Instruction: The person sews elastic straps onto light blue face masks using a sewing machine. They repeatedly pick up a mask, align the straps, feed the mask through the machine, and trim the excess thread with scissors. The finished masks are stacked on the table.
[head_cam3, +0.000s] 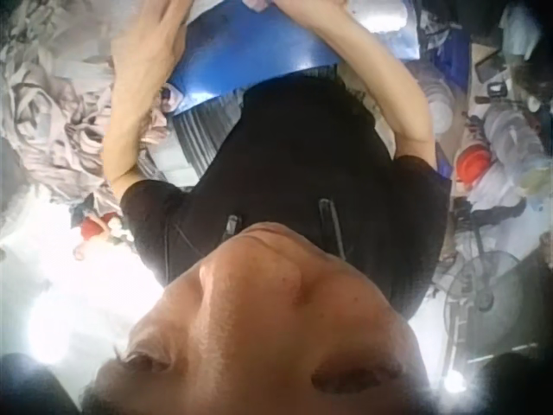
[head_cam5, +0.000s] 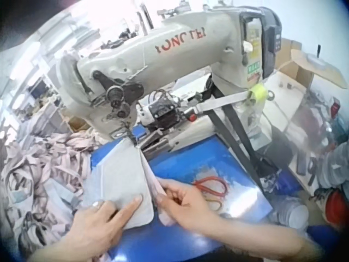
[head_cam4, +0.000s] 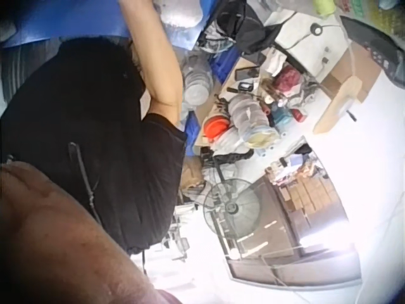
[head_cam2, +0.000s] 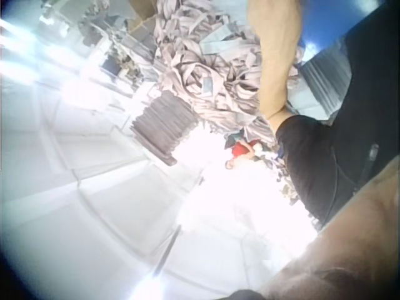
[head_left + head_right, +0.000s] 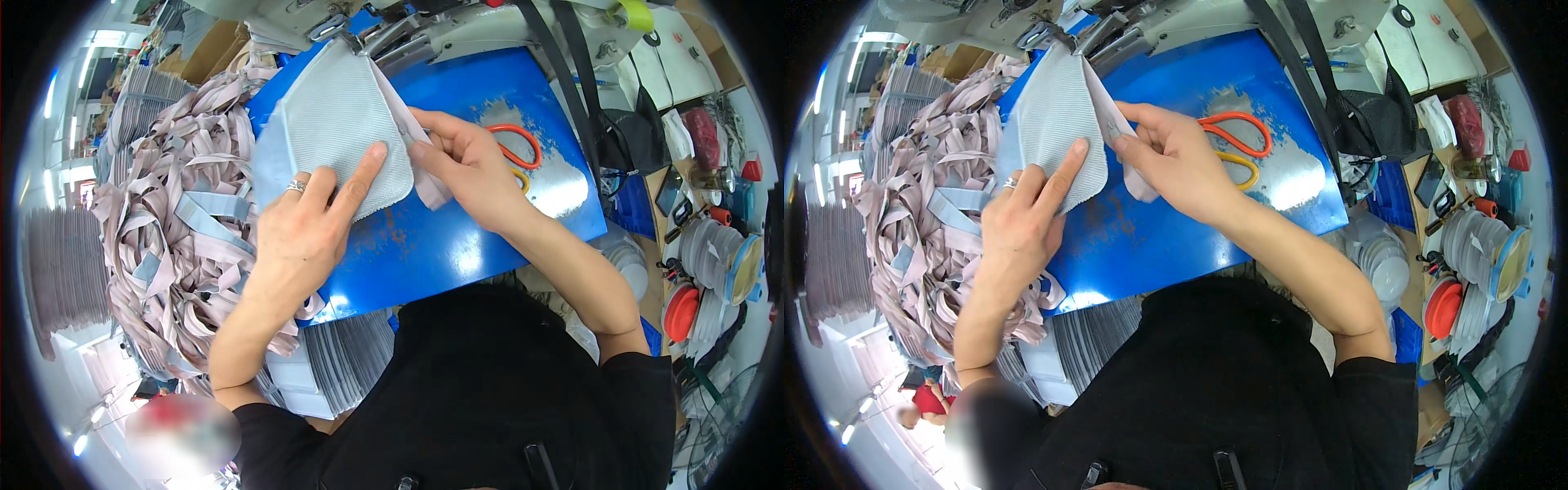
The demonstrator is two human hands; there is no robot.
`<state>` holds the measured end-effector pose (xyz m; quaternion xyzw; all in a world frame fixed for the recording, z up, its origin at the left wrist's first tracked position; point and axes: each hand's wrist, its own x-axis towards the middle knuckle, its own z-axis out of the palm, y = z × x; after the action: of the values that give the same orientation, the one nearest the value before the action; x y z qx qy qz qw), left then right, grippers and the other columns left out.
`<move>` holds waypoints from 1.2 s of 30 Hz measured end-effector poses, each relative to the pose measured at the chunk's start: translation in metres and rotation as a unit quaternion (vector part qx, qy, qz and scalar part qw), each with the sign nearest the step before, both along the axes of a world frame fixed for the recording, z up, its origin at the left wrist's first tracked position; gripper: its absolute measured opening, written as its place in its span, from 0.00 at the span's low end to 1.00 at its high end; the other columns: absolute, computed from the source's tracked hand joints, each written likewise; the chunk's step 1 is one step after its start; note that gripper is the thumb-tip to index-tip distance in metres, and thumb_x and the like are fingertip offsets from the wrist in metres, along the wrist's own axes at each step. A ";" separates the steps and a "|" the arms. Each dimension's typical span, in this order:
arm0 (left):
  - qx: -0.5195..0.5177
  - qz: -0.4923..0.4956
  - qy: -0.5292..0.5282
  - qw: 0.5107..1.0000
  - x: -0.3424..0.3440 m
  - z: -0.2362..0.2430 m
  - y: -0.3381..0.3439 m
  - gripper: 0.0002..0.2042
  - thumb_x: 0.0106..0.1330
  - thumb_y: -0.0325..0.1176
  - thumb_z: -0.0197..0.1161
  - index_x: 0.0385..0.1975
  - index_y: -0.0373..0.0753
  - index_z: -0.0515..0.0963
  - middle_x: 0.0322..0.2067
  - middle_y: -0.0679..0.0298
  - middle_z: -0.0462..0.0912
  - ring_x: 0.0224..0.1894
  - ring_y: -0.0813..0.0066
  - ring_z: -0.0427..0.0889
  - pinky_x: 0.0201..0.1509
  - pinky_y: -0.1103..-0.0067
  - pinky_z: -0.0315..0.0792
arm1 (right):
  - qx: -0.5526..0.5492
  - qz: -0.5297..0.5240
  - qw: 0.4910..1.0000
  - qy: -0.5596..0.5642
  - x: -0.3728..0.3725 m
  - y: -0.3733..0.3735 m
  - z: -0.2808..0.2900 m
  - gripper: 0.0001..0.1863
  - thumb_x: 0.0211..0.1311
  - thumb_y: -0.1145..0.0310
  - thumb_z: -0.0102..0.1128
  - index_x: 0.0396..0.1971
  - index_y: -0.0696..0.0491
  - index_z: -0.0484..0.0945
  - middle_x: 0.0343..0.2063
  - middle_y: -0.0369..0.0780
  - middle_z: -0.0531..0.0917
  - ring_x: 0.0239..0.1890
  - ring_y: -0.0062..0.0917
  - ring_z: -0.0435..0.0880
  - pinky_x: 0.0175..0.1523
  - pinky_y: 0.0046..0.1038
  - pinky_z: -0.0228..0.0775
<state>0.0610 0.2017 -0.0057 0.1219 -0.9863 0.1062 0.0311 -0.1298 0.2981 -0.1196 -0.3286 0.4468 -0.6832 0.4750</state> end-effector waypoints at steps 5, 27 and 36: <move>-0.027 -0.022 -0.070 0.997 -0.015 0.027 -0.020 0.38 0.58 0.26 0.65 0.74 0.54 0.71 0.32 0.62 0.69 0.27 0.67 0.79 0.28 0.72 0.79 | -0.027 0.002 1.000 0.003 -0.005 -0.020 0.003 0.24 0.77 0.71 0.59 0.70 0.58 0.73 0.28 0.31 0.84 0.28 0.10 0.78 0.33 0.19 0.70; -0.115 -0.087 -0.147 0.979 -0.059 0.055 -0.096 0.32 0.57 0.21 0.63 0.67 0.41 0.78 0.39 0.56 0.78 0.32 0.60 0.86 0.37 0.68 0.82 | -0.057 0.002 0.997 -0.051 -0.016 -0.091 -0.011 0.11 0.75 0.74 0.60 0.52 0.62 0.80 0.30 0.35 0.87 0.29 0.11 0.81 0.33 0.19 0.73; -0.035 0.010 -0.045 0.998 -0.085 0.018 -0.048 0.17 0.58 0.24 0.64 0.48 0.28 0.80 0.34 0.47 0.84 0.33 0.50 0.88 0.38 0.64 0.82 | -0.065 -0.036 0.997 -0.030 -0.013 -0.092 -0.014 0.10 0.75 0.73 0.62 0.50 0.60 0.81 0.27 0.30 0.83 0.26 0.08 0.76 0.31 0.16 0.68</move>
<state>-0.0243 0.1541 0.0124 0.1261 -0.9811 0.1463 -0.0103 -0.1428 0.2065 -0.1340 -0.3219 0.3987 -0.7371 0.4405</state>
